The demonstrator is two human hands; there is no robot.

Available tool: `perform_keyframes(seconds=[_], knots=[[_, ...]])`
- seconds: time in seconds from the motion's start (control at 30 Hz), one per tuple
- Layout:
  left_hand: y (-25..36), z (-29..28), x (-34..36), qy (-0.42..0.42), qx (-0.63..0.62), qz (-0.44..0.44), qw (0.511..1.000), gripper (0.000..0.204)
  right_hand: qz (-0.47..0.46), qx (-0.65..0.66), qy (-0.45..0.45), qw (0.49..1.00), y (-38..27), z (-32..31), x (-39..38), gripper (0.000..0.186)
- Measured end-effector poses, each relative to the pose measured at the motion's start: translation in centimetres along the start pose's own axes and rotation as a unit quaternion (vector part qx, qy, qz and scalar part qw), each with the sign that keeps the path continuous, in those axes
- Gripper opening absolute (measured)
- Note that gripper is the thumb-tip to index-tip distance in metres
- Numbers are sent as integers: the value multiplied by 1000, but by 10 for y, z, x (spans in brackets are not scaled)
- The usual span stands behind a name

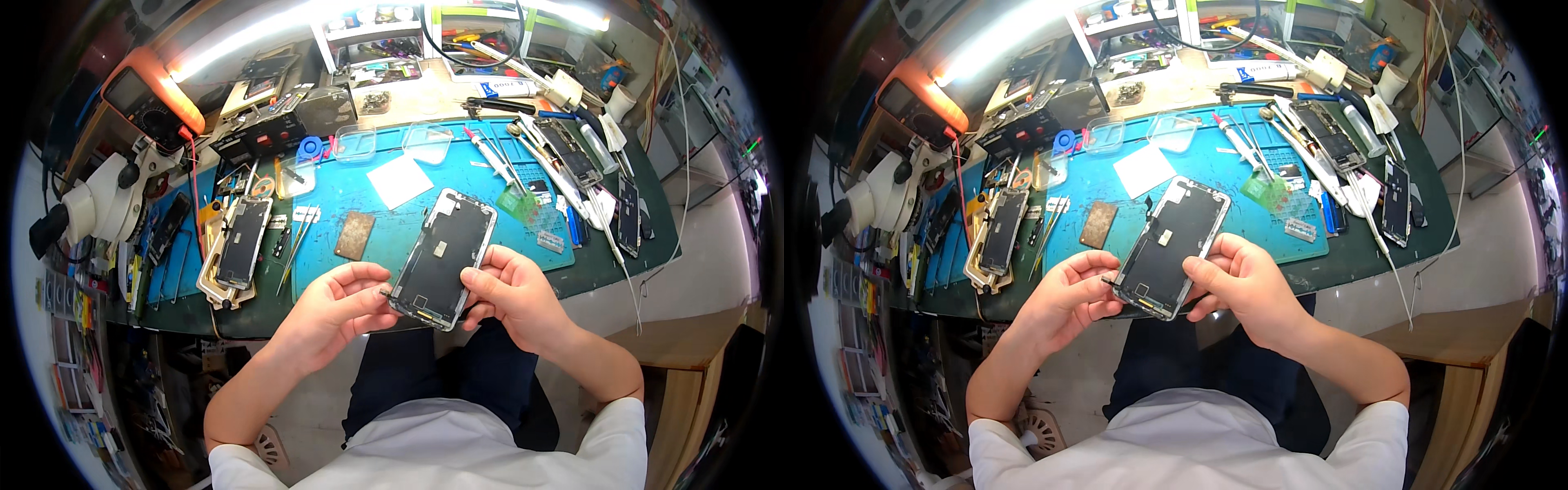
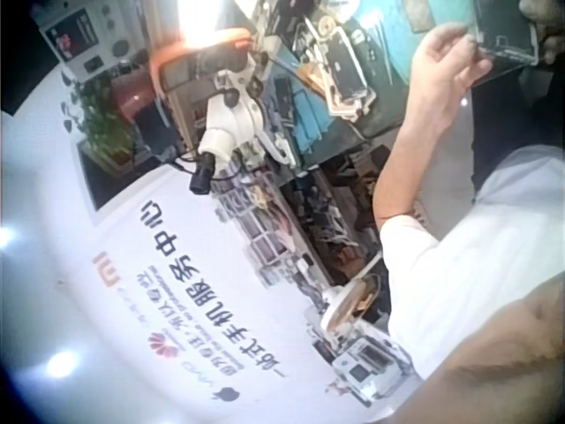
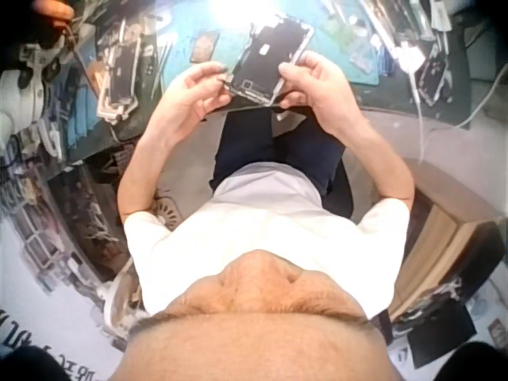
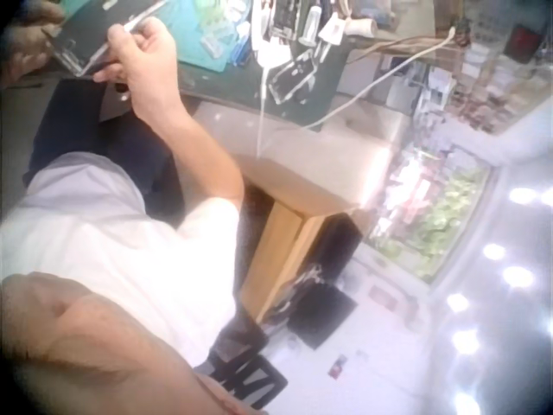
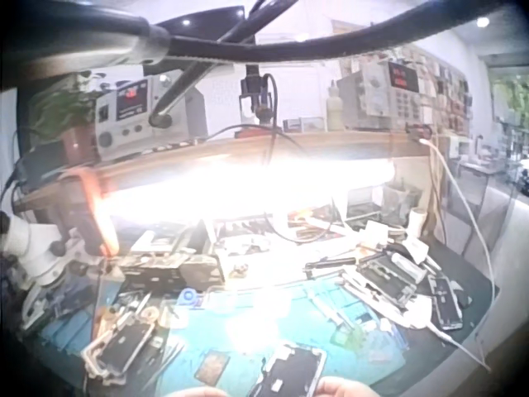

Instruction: The person applies adhesive to a smartphone frame, then uses a soldering iron to heat and remove a component from the device. They later place the phone in a clamping jig and apply a liquid from a bottle to the frame edges.

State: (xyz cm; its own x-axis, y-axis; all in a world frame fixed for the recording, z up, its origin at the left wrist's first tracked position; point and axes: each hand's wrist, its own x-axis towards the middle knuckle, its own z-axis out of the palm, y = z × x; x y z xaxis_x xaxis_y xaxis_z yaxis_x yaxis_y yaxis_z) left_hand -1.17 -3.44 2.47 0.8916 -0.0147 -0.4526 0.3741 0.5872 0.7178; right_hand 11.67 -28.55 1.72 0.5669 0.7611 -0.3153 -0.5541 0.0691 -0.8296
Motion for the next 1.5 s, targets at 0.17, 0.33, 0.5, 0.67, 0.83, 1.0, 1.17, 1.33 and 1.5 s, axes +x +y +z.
perform_keyframes(seconds=[0.17,0.33,0.5,0.67,0.83,1.0,1.17,1.33,1.5], knots=[[-3,7,-13,40,35,43,998,34,-31,-39,3,999,3,3,1,31],[-8,15,-23,58,121,121,984,36,-28,-52,5,998,10,3,1,30],[-15,23,-28,39,125,140,981,35,-15,-12,-23,1000,11,-3,-2,30],[-16,26,-29,30,116,145,982,36,-5,16,-29,999,10,-6,-8,29],[-19,26,-31,31,87,142,986,49,-26,8,-23,999,12,-6,-11,31],[-37,27,-33,-29,57,97,993,58,-44,-23,-2,999,12,7,-16,34],[-59,55,-29,11,-63,81,995,46,-63,-10,-17,998,29,18,-17,37],[-77,59,-41,125,-96,48,986,35,-80,-192,-78,975,30,5,-35,30],[-92,21,-81,196,-70,115,971,35,-230,-496,99,832,-30,-38,-46,15]])
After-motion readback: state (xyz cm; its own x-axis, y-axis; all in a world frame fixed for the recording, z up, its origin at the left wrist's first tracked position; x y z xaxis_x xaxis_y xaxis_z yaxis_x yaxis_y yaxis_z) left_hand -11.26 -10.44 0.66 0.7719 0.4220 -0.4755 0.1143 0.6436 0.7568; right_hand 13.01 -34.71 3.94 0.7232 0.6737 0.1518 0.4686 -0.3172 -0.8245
